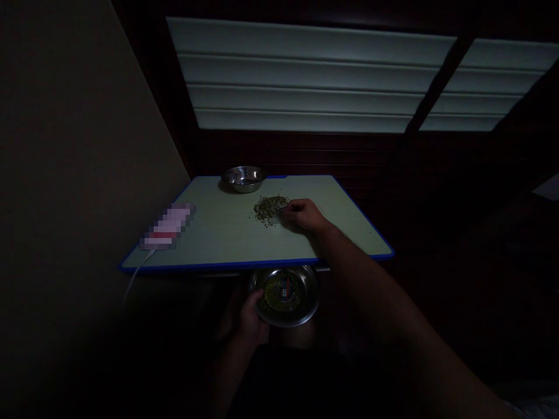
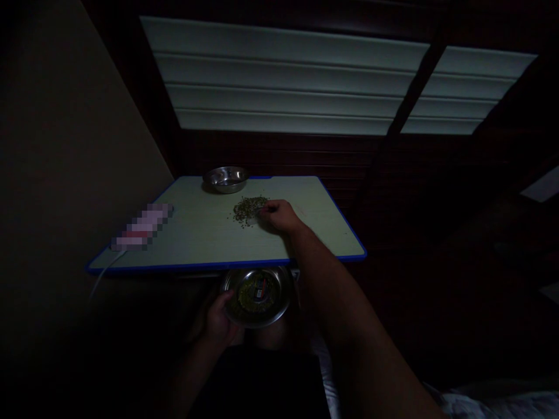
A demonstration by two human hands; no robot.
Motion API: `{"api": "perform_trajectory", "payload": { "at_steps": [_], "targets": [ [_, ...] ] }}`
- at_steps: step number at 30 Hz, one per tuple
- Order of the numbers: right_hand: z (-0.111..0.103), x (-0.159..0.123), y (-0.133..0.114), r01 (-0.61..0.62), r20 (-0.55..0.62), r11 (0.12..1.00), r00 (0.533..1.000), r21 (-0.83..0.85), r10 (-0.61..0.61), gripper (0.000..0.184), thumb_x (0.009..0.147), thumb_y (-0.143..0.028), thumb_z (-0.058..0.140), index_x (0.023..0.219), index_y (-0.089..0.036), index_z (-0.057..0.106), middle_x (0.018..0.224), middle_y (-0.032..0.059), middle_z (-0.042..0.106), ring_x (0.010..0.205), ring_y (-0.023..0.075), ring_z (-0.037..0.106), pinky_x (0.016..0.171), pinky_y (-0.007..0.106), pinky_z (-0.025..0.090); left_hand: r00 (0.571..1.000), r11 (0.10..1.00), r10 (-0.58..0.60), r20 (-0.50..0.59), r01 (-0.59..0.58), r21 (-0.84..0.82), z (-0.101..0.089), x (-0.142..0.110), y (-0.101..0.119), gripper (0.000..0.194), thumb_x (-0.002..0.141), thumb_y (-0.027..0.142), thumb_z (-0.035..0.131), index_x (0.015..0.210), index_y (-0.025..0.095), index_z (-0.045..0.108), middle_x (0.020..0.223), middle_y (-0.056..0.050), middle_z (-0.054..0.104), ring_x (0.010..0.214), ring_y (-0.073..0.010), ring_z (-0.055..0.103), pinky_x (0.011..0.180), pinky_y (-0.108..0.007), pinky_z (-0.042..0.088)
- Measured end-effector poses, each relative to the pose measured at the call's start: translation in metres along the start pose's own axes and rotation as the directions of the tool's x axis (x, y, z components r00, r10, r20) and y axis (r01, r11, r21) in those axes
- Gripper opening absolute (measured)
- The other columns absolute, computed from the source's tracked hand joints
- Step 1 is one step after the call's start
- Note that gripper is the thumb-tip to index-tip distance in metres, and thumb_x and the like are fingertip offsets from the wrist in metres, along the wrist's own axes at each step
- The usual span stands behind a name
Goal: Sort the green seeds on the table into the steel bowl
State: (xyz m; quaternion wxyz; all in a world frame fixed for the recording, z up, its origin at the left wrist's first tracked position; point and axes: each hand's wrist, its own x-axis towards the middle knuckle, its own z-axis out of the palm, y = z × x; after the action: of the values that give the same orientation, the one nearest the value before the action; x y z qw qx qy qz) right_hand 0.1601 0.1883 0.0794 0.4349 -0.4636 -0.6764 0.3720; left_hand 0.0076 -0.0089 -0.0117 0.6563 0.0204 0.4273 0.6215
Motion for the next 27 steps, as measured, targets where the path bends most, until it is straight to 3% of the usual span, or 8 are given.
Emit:
{"api": "perform_trajectory", "payload": {
  "at_steps": [15, 21, 27],
  "targets": [
    [-0.003, 0.0, -0.003, -0.068, -0.014, 0.996, 0.998, 0.053, 0.069, 0.011, 0.055, -0.026, 0.061, 0.059, -0.016, 0.06, 0.052, -0.0048, 0.05, 0.052, 0.0088, 0.041, 0.051, 0.023, 0.031, 1.0, 1.0, 0.018, 0.011, -0.018, -0.021, -0.004, 0.006, -0.001, 0.025, 0.068, 0.018, 0.062, 0.089, 0.015, 0.076, 0.075, -0.006, 0.078, 0.088, -0.0285, 0.074, 0.091, -0.041, 0.056],
    [-0.004, -0.003, -0.008, -0.102, 0.04, 0.992, 0.994, 0.075, 0.099, 0.011, 0.053, -0.025, 0.063, 0.058, -0.015, 0.062, 0.052, -0.0036, 0.053, 0.052, 0.0095, 0.044, 0.052, 0.024, 0.033, 1.0, 0.999, 0.009, -0.004, -0.009, -0.04, 0.0, 0.002, 0.0, 0.031, 0.069, 0.017, 0.062, 0.097, 0.014, 0.076, 0.077, -0.008, 0.078, 0.098, -0.0303, 0.073, 0.094, -0.042, 0.054],
    [-0.006, -0.004, -0.011, -0.106, 0.076, 0.99, 0.992, 0.093, 0.099, 0.012, 0.051, -0.024, 0.068, 0.057, -0.015, 0.063, 0.054, -0.0011, 0.057, 0.053, 0.0104, 0.047, 0.053, 0.024, 0.036, 1.0, 0.999, -0.02, -0.024, 0.019, -0.031, 0.003, -0.002, 0.002, 0.023, 0.07, 0.017, 0.061, 0.086, 0.015, 0.076, 0.072, -0.007, 0.077, 0.094, -0.0301, 0.074, 0.093, -0.042, 0.055]
  ]
}}
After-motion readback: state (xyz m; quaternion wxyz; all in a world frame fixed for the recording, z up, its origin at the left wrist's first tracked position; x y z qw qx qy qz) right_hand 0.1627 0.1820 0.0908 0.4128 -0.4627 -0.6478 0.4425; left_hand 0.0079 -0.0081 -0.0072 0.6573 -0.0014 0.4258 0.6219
